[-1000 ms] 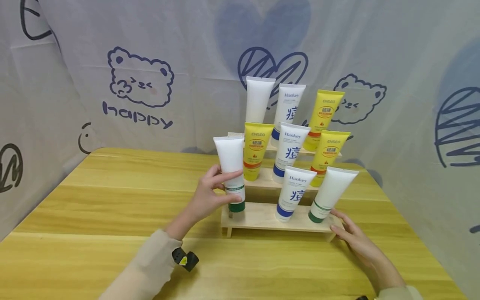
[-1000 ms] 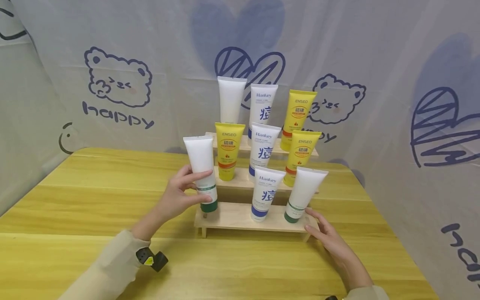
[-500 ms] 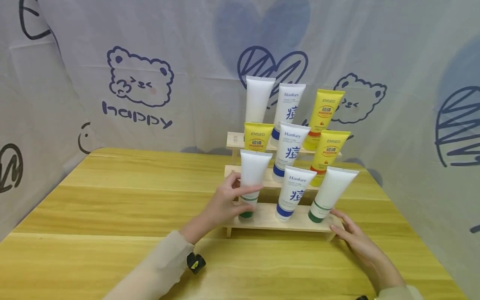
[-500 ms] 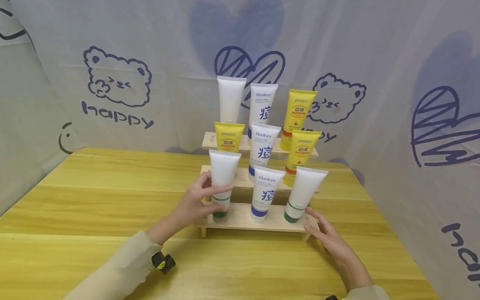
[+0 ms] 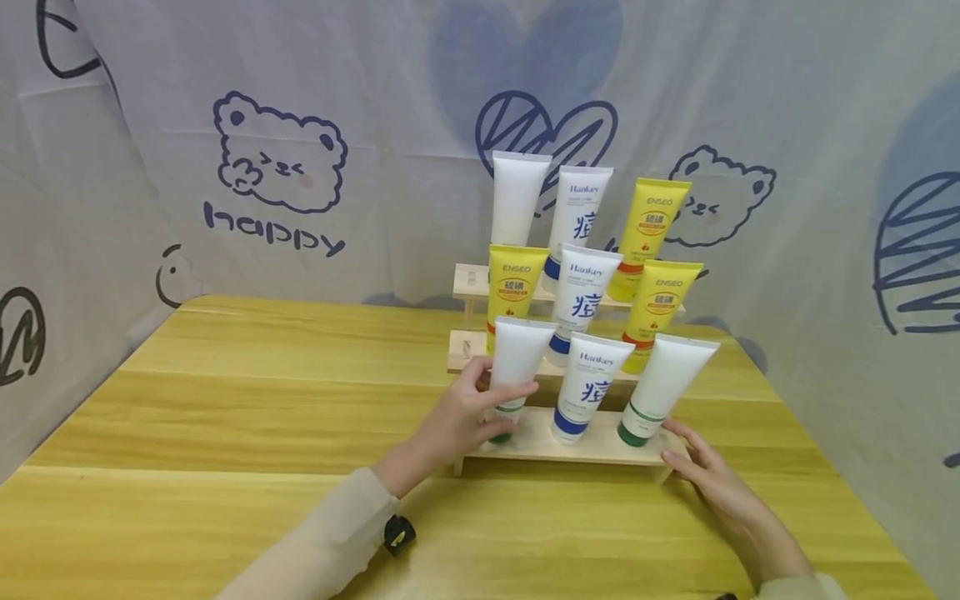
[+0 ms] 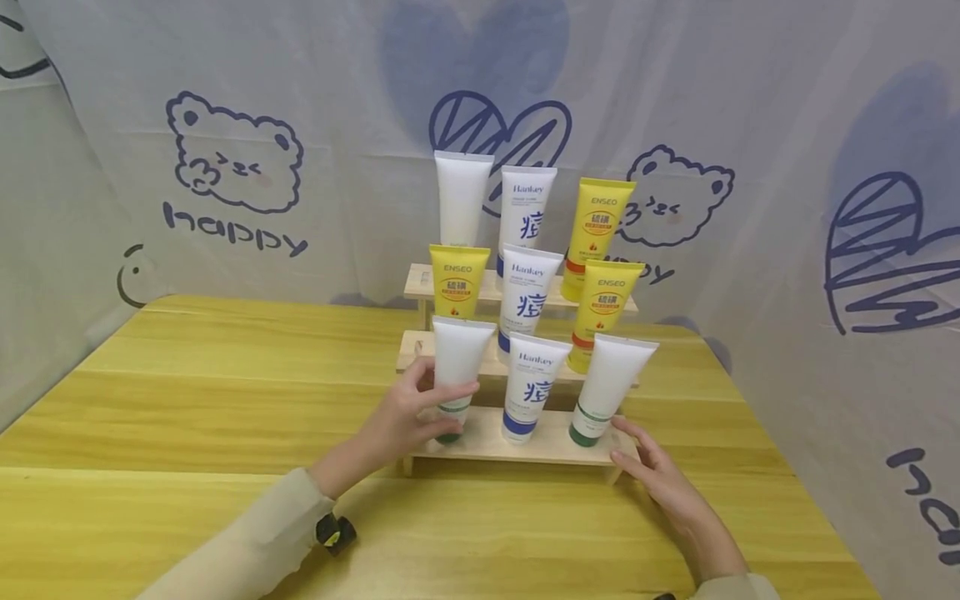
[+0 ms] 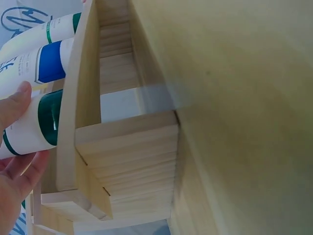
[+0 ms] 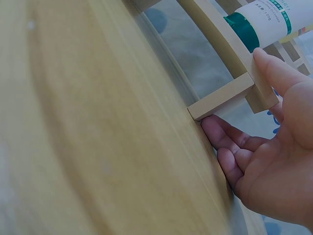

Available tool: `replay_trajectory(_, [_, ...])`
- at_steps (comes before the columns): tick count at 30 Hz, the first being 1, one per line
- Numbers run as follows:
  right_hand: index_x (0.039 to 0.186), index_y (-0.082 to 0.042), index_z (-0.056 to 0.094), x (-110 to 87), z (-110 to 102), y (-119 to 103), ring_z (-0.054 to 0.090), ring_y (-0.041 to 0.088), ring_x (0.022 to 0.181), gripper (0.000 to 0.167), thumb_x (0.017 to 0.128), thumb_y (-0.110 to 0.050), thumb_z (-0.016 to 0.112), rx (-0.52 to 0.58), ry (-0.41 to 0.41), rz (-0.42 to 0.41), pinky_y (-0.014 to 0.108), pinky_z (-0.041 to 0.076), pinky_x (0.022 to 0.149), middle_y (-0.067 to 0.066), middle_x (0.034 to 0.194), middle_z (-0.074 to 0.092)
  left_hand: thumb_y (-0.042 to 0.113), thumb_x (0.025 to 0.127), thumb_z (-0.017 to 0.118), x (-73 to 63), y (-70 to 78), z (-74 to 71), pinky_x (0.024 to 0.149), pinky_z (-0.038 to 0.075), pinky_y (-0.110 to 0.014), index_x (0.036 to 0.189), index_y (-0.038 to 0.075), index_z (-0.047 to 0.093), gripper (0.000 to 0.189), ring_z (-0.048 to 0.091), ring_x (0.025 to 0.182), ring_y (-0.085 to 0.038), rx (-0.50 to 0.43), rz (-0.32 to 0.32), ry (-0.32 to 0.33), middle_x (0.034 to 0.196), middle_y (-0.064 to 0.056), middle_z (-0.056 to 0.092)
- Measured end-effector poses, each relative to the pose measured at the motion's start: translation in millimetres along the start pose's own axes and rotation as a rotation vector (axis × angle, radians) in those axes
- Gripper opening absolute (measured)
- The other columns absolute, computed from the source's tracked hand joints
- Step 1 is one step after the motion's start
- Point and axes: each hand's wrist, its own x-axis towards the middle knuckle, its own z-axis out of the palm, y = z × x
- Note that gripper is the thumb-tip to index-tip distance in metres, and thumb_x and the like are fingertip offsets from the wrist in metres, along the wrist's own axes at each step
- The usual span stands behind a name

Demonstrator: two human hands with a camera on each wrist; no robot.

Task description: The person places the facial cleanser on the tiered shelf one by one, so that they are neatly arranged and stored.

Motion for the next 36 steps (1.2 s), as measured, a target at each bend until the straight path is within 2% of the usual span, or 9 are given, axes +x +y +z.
replay_trajectory(6, [0.135, -0.004, 0.024, 0.0, -0.8, -2.1, -0.009, 0.049, 0.125, 0.047, 0.095, -0.019, 0.044, -0.011, 0.001, 0.010, 0.059, 0.017, 0.094, 0.025, 0.144, -0.004, 0.005, 0.067, 0.077, -3.3, 0.6, 0.9, 0.083, 0.046, -0.034, 0.116, 0.016, 0.061, 0.052, 0.048, 0.101, -0.028, 0.051, 0.017, -0.007, 0.116, -0.020, 0.042])
replay_trajectory(14, [0.135, -0.005, 0.025, 0.7, -0.7, -1.7, -0.010, 0.049, 0.125, 0.047, 0.095, -0.020, 0.044, -0.001, 0.006, 0.019, 0.060, 0.015, 0.094, 0.024, 0.144, -0.005, 0.005, 0.069, 0.075, -4.2, 1.5, -4.0, 0.088, 0.043, -0.036, 0.117, 0.016, 0.060, 0.052, 0.046, 0.108, -0.030, 0.057, 0.024, -0.046, 0.121, -0.020, 0.041])
replay_trajectory(19, [0.135, -0.005, 0.025, 2.4, -0.1, -2.3, -0.010, 0.048, 0.125, 0.047, 0.095, -0.019, 0.044, -0.009, 0.001, 0.012, 0.059, 0.018, 0.094, 0.024, 0.144, -0.004, 0.003, 0.070, 0.074, -6.8, 2.7, -8.6, 0.089, 0.042, -0.035, 0.119, 0.015, 0.059, 0.052, 0.044, 0.111, -0.029, 0.039, 0.009, -0.070, 0.125, -0.020, 0.040])
replay_trajectory(25, [0.135, -0.003, 0.023, 4.6, 0.9, -2.5, -0.013, 0.048, 0.125, 0.049, 0.094, -0.019, 0.045, 0.013, -0.006, 0.014, 0.065, 0.008, 0.094, 0.024, 0.144, -0.006, 0.003, 0.072, 0.073, -10.2, 3.1, -11.9, 0.089, 0.042, -0.036, 0.120, 0.014, 0.058, 0.051, 0.043, 0.113, -0.030, 0.034, 0.006, -0.085, 0.129, -0.021, 0.037])
replay_trajectory(30, [0.135, -0.004, 0.025, 4.7, 0.3, -1.9, -0.009, 0.048, 0.125, 0.046, 0.095, -0.018, 0.044, 0.006, -0.006, 0.000, 0.061, 0.014, 0.094, 0.025, 0.144, -0.004, 0.003, 0.072, 0.073, -9.9, 6.4, -14.4, 0.087, 0.043, -0.036, 0.117, 0.012, 0.060, 0.047, 0.044, 0.112, -0.030, 0.007, -0.018, -0.078, 0.132, -0.020, 0.034])
replay_trajectory(32, [0.134, -0.007, 0.027, 4.0, -0.6, -1.9, -0.005, 0.047, 0.126, 0.045, 0.095, -0.019, 0.044, -0.005, -0.003, -0.002, 0.055, 0.020, 0.094, 0.025, 0.144, -0.001, 0.003, 0.072, 0.073, -9.0, 8.5, -16.8, 0.086, 0.044, -0.035, 0.115, 0.010, 0.062, 0.044, 0.046, 0.110, -0.029, -0.016, -0.033, -0.070, 0.134, -0.019, 0.033])
replay_trajectory(33, [0.134, -0.009, 0.029, 3.4, -1.0, -2.0, 0.002, 0.046, 0.126, 0.044, 0.095, -0.019, 0.044, -0.010, 0.001, -0.006, 0.051, 0.024, 0.093, 0.025, 0.143, 0.003, 0.003, 0.072, 0.073, -8.7, 9.7, -18.3, 0.086, 0.045, -0.034, 0.114, 0.009, 0.062, 0.043, 0.047, 0.109, -0.029, -0.032, -0.041, -0.067, 0.134, -0.019, 0.033])
replay_trajectory(36, [0.133, -0.015, 0.034, -0.1, -1.5, -2.9, 0.033, 0.033, 0.118, 0.040, 0.094, -0.017, 0.045, -0.016, 0.046, -0.012, 0.038, 0.037, 0.086, 0.027, 0.133, 0.026, 0.003, 0.073, 0.072, -9.1, 13.0, -23.6, 0.085, 0.045, -0.032, 0.111, 0.007, 0.063, 0.040, 0.049, 0.108, -0.028, -0.074, -0.071, -0.066, 0.133, -0.016, 0.036])
